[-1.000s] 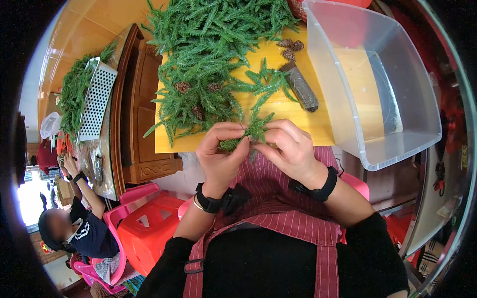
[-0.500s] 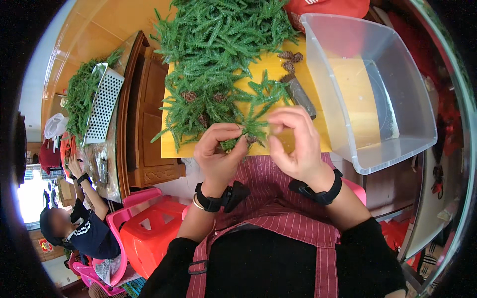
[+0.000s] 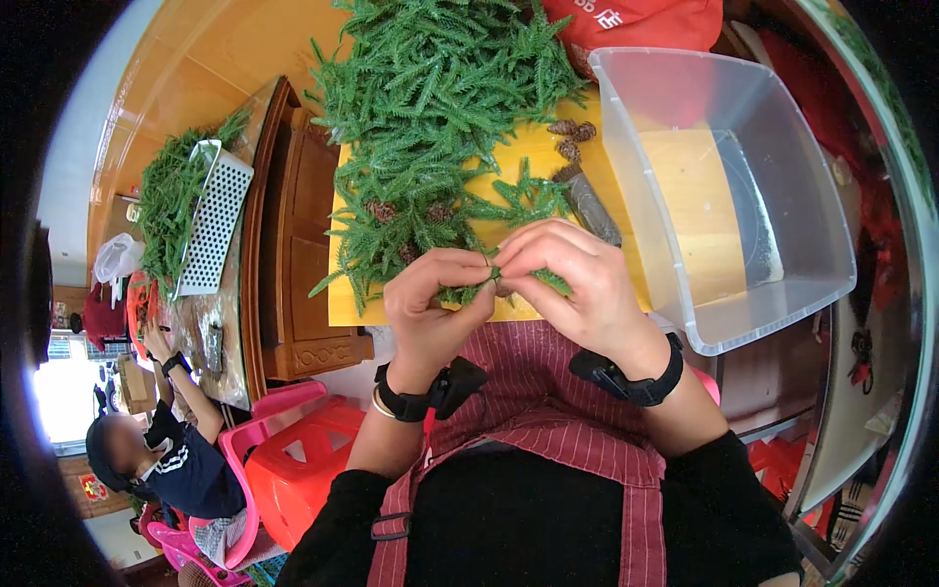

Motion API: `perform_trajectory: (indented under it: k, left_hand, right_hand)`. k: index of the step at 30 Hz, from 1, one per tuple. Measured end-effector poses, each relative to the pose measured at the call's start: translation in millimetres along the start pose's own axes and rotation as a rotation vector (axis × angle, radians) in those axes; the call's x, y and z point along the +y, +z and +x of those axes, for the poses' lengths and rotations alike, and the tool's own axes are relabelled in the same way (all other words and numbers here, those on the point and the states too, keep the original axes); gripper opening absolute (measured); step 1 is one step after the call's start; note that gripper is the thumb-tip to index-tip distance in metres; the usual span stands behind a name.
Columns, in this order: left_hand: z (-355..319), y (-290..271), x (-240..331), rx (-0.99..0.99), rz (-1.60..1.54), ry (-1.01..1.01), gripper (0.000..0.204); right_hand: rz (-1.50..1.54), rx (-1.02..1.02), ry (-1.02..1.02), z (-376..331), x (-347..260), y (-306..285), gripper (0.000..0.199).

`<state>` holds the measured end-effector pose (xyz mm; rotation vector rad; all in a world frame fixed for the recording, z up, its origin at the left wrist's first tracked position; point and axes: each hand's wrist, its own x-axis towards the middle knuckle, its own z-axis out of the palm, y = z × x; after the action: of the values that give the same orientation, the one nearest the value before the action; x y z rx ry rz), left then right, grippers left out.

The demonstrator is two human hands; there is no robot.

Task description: Sorting green leafy stems and placing them into a plastic container.

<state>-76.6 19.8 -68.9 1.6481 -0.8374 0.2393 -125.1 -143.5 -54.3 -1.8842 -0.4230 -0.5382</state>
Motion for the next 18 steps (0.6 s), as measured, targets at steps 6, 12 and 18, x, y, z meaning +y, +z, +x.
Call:
perform_trajectory:
  k: [6, 12, 18]
  left_hand:
    - [2, 1, -2, -0.051, 0.062, 0.066, 0.019]
    - [2, -1, -3, -0.102, 0.078, 0.089, 0.024]
    - [3, -4, 1, -0.122, 0.07, 0.036, 0.018]
  right_hand:
    - [0.172, 0.07, 0.346, -3, -9, 8, 0.019]
    - [0.169, -0.109, 0.342, 1, -7, 1, 0.018]
    - [0.178, -0.154, 0.356, 2, -5, -5, 0.011]
